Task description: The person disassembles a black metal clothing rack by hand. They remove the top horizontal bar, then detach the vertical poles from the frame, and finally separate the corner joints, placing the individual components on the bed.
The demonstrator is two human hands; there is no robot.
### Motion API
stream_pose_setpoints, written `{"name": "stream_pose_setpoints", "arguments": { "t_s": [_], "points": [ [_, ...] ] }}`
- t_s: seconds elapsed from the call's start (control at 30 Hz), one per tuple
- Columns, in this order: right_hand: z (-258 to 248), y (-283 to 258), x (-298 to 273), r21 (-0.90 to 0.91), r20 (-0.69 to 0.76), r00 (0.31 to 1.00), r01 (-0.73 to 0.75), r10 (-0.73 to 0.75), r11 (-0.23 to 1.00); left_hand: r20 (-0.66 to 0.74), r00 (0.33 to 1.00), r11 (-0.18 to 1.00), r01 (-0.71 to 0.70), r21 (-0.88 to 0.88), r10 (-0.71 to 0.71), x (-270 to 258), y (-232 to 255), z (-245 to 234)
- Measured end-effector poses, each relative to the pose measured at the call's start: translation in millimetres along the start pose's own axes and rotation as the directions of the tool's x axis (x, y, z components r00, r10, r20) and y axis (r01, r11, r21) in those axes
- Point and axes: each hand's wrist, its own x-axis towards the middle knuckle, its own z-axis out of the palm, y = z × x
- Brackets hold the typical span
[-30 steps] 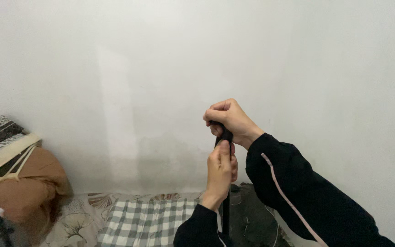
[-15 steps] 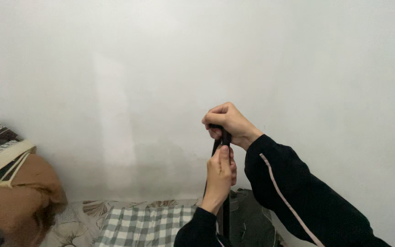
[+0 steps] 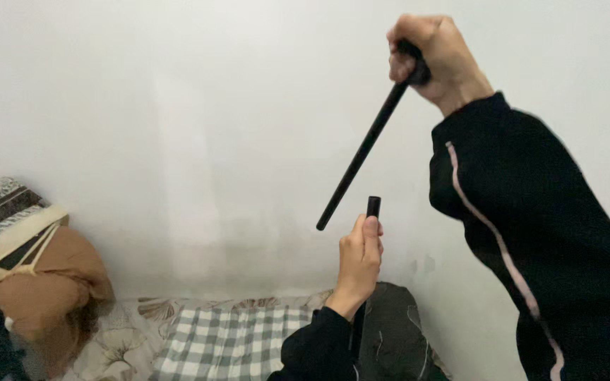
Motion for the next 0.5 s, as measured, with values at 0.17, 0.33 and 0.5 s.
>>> {"name": "stream_pose_setpoints", "arguments": {
  "t_s": [0.17,0.33,0.5],
  "points": [
    [22,5,-29,0.167,-0.047,0.989,-0.13,0.14,0.977,0.144,0.974,0.953,0.205,-0.223,-0.175,-1,-1,-8],
    [53,3,-61,0.155,0.123,0.966,-0.244,0.226,0.957,-0.033,0.976,0.867,-0.177,0.466,0.216,13,9,-35],
    [79,3,-61,0.202,0.286,0.943,-0.235,0.172,0.951,-0.032,0.557,0.423,-0.59,0.687,0.83,60,53,-67]
  ]
}}
